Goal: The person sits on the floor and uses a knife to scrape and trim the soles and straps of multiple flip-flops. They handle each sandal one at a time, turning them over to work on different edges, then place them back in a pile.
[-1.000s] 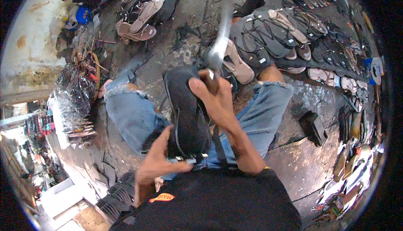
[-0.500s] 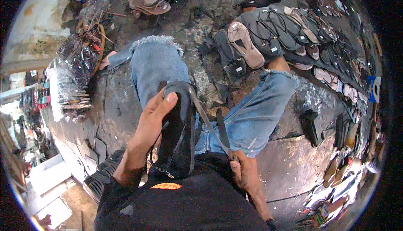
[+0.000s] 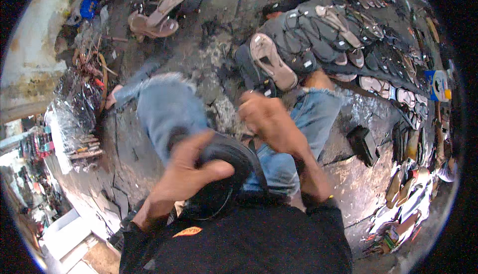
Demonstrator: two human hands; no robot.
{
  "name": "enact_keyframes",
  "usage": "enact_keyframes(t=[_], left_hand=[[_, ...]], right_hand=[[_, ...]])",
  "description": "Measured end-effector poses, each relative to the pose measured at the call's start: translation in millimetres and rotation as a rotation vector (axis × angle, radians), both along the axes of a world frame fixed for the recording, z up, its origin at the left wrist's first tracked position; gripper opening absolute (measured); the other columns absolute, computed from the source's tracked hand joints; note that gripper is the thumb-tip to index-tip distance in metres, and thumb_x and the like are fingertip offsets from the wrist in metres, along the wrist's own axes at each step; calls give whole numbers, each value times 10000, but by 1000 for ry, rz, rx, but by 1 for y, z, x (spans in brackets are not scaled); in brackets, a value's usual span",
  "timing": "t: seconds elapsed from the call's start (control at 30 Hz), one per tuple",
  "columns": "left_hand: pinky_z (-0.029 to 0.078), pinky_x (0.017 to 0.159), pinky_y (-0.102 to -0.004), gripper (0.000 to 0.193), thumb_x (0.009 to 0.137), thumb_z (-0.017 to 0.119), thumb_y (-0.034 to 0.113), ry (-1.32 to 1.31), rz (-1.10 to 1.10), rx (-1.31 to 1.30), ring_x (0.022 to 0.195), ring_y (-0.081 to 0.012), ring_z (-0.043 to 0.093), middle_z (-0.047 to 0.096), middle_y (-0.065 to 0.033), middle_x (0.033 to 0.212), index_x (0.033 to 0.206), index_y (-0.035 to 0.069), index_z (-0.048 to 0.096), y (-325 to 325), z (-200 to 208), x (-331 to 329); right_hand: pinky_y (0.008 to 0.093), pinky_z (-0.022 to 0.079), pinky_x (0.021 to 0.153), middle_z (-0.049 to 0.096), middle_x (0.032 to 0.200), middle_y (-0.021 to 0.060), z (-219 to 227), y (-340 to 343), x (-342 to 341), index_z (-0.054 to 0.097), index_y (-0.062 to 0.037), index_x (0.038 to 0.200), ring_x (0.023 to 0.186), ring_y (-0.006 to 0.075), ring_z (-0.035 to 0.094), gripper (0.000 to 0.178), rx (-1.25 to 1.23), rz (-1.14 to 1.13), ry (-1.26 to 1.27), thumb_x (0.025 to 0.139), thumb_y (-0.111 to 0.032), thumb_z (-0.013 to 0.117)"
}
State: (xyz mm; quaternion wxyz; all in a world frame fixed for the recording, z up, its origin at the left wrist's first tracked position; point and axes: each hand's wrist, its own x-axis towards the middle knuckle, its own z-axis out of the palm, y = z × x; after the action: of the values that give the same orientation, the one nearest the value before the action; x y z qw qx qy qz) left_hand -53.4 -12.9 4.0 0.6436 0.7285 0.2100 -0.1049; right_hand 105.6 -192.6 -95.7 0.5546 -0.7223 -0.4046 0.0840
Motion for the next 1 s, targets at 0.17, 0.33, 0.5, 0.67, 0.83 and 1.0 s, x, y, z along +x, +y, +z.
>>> enact_keyframes(t=[0.17,0.33,0.5,0.67,0.83,1.0], left_hand=[[593,833,-347,241,910,680,53,-200,603,-487,956,-239,699,712,-105,1065,1147,42,635,25,-10,30],[622,831,-366,151,973,663,141,-269,676,-944,966,-218,727,739,-92,1084,1097,58,685,-29,-29,41],[612,899,-376,180,971,679,166,-268,721,-999,1012,-215,718,733,-83,1127,1111,53,680,-47,-24,34],[603,913,-383,208,943,700,129,-227,697,-881,1015,-239,714,727,-111,1107,1117,19,666,-54,-37,21],[586,916,-394,330,843,751,25,-141,623,-762,978,-280,714,721,-100,1065,1152,-4,638,-38,-59,-3],[550,924,-400,341,789,742,-26,50,577,-388,998,-254,682,691,-82,1084,1103,31,622,-43,-54,-7]], right_hand=[[296,414,492,520,660,-21,7,-69,-3,605,-59,1104,526,109,484,380,138,-610,611,1089,-359,373],[330,431,515,585,686,75,-6,-96,-101,640,-61,1132,556,166,566,362,-53,-385,361,1045,-382,499],[417,481,574,612,720,174,5,-114,-175,645,-76,1087,632,350,650,341,-314,-317,483,1016,-394,546],[441,481,574,621,713,162,-5,-120,-160,642,-103,1055,649,387,643,334,-399,-355,399,995,-426,578],[459,474,583,630,740,194,21,-103,-101,611,-96,1003,697,431,633,288,-524,-153,381,1001,-382,576],[318,407,490,537,629,52,-36,-53,-102,563,-70,975,516,182,510,382,-110,-275,584,1078,-413,430]])
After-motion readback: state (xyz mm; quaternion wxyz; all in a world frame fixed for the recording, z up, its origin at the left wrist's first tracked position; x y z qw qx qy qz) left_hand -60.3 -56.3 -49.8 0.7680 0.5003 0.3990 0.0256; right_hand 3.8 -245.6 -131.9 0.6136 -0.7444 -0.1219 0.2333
